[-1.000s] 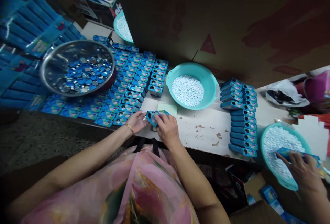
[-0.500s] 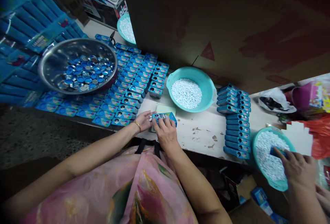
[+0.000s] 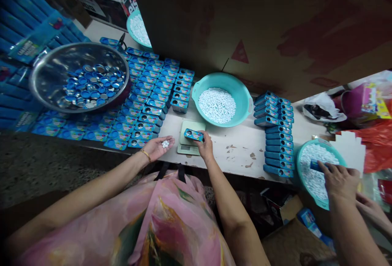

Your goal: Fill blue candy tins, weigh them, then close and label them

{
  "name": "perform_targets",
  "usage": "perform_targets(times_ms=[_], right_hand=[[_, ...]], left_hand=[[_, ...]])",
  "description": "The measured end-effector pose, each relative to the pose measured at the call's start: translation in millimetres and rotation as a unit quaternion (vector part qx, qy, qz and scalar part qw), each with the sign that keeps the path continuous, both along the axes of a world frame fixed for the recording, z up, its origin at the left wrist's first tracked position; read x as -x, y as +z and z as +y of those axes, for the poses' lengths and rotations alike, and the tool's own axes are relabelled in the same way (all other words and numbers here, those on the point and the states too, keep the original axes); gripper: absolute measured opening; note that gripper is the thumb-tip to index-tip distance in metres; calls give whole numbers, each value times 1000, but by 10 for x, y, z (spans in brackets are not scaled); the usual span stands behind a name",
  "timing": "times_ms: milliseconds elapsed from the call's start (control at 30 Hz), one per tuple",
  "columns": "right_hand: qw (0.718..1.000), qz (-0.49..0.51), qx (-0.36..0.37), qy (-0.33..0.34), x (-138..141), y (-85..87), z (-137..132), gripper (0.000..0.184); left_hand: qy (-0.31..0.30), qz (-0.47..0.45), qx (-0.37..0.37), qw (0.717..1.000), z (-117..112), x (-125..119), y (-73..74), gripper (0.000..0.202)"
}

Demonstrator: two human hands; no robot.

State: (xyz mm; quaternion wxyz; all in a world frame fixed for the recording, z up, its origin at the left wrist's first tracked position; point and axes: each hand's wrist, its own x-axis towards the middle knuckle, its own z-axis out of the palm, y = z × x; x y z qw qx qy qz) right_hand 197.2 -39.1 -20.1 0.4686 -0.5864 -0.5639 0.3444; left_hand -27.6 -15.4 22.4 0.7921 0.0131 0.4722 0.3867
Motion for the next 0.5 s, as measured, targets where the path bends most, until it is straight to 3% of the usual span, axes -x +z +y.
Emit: perform_targets(times_ms=[167, 233, 300, 400, 500], right_hand=[[999, -27, -44, -18, -215, 212, -173, 56], [993, -74, -68, -65, -295, 341, -313, 48], [988, -112, -84, -63, -264, 439, -472, 31], [981, -146, -86, 90, 42, 513, -665, 21], [947, -204, -89, 232, 468, 527, -730, 25]], left_hand=[[-2, 7, 1, 1000, -206, 136, 59, 25], [-3, 10, 1, 1000, -283, 170, 78, 29], [-21, 8, -2, 1000, -361, 176, 89, 30], [-77, -4, -13, 997, -477, 130, 91, 30], [-143, -22, -32, 989, -581, 63, 91, 31]])
